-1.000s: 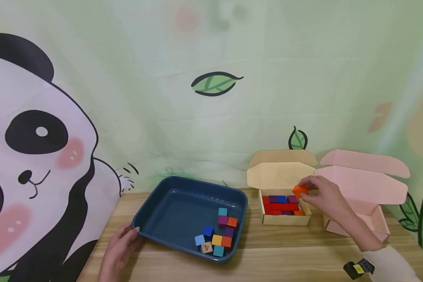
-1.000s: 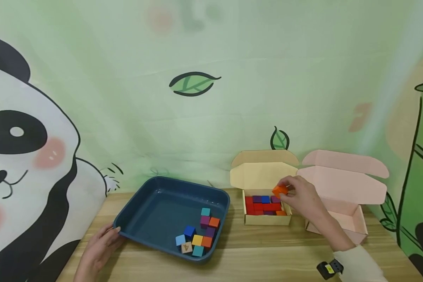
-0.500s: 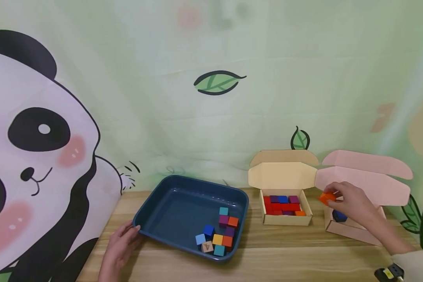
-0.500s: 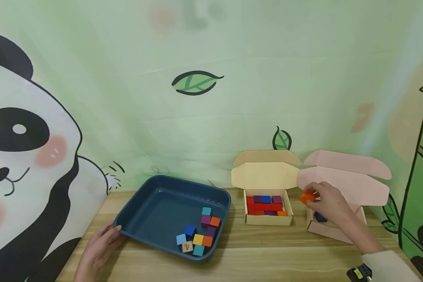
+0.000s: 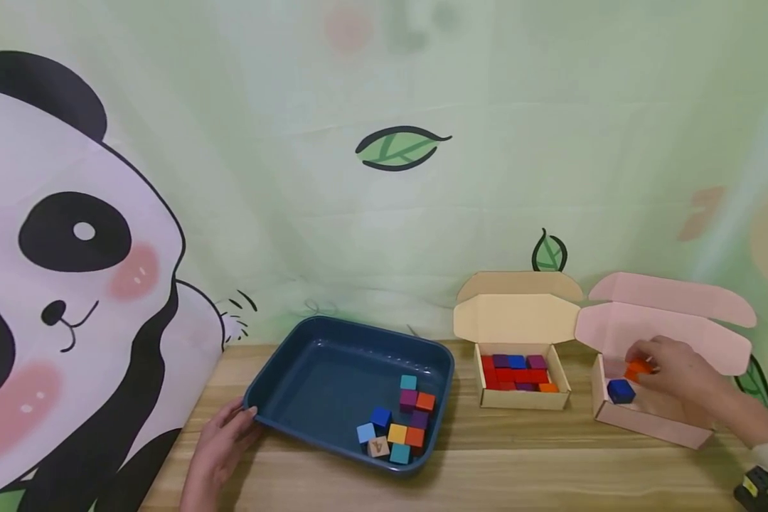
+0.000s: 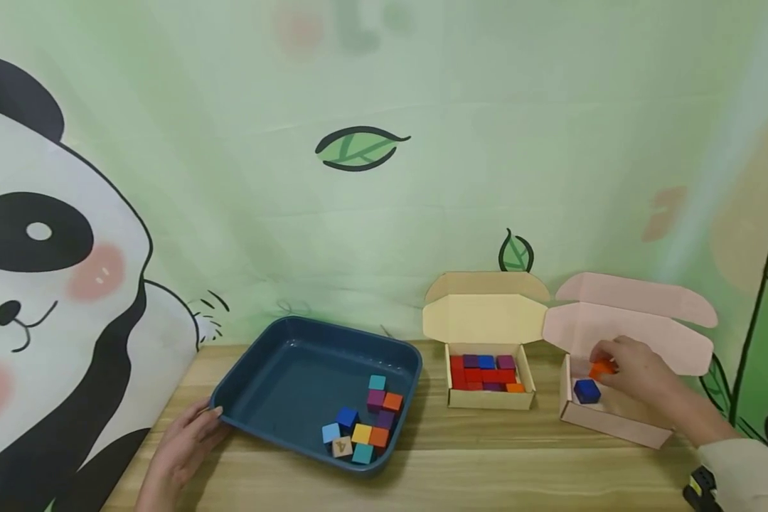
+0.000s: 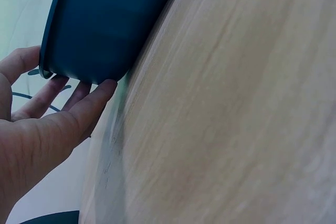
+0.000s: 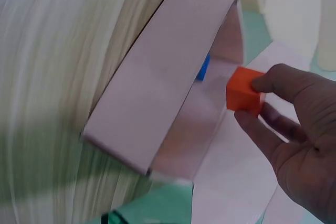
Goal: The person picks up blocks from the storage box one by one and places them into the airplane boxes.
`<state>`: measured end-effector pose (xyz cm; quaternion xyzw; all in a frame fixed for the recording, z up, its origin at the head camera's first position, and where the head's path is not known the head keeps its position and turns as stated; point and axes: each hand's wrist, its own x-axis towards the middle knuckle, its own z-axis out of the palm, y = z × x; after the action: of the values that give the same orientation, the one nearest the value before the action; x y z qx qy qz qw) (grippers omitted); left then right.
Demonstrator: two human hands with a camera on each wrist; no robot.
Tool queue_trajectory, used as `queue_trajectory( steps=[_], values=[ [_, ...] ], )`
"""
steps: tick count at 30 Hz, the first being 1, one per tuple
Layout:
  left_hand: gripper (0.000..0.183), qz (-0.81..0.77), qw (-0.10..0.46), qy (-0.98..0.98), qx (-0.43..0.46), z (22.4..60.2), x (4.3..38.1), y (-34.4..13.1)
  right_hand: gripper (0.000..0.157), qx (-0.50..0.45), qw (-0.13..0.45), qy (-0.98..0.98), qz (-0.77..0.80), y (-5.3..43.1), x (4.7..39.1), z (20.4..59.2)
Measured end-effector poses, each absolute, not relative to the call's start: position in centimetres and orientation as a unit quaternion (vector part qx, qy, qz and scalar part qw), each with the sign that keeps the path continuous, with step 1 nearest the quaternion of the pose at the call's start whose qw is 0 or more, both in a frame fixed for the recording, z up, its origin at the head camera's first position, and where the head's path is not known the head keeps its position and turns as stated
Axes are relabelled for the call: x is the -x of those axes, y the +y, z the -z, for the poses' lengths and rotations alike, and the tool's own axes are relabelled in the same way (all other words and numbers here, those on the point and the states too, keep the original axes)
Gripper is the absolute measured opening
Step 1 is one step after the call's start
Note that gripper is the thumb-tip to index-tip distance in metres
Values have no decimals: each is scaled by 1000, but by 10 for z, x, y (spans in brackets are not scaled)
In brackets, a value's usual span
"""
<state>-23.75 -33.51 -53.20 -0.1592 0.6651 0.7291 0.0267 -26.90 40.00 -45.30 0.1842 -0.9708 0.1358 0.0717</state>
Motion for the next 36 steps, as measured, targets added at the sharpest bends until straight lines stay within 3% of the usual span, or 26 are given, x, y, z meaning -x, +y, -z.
queue_trajectory(
  steps=[8, 16, 22, 36],
  values=[
    [67, -729, 33, 667, 152, 531, 240, -336, 27, -257, 47, -964, -59, 419, 278, 453],
    [67, -729, 32, 666, 154, 531, 240, -335, 27, -292, -21, -954, -69, 417, 284, 464],
    [67, -728, 25, 668, 153, 533, 239, -335, 31, -333, -9, -938, -98, 411, 285, 477],
    [66, -730, 22, 664, 157, 532, 237, -335, 23, -311, -20, -937, -156, 371, 277, 483]
  ],
)
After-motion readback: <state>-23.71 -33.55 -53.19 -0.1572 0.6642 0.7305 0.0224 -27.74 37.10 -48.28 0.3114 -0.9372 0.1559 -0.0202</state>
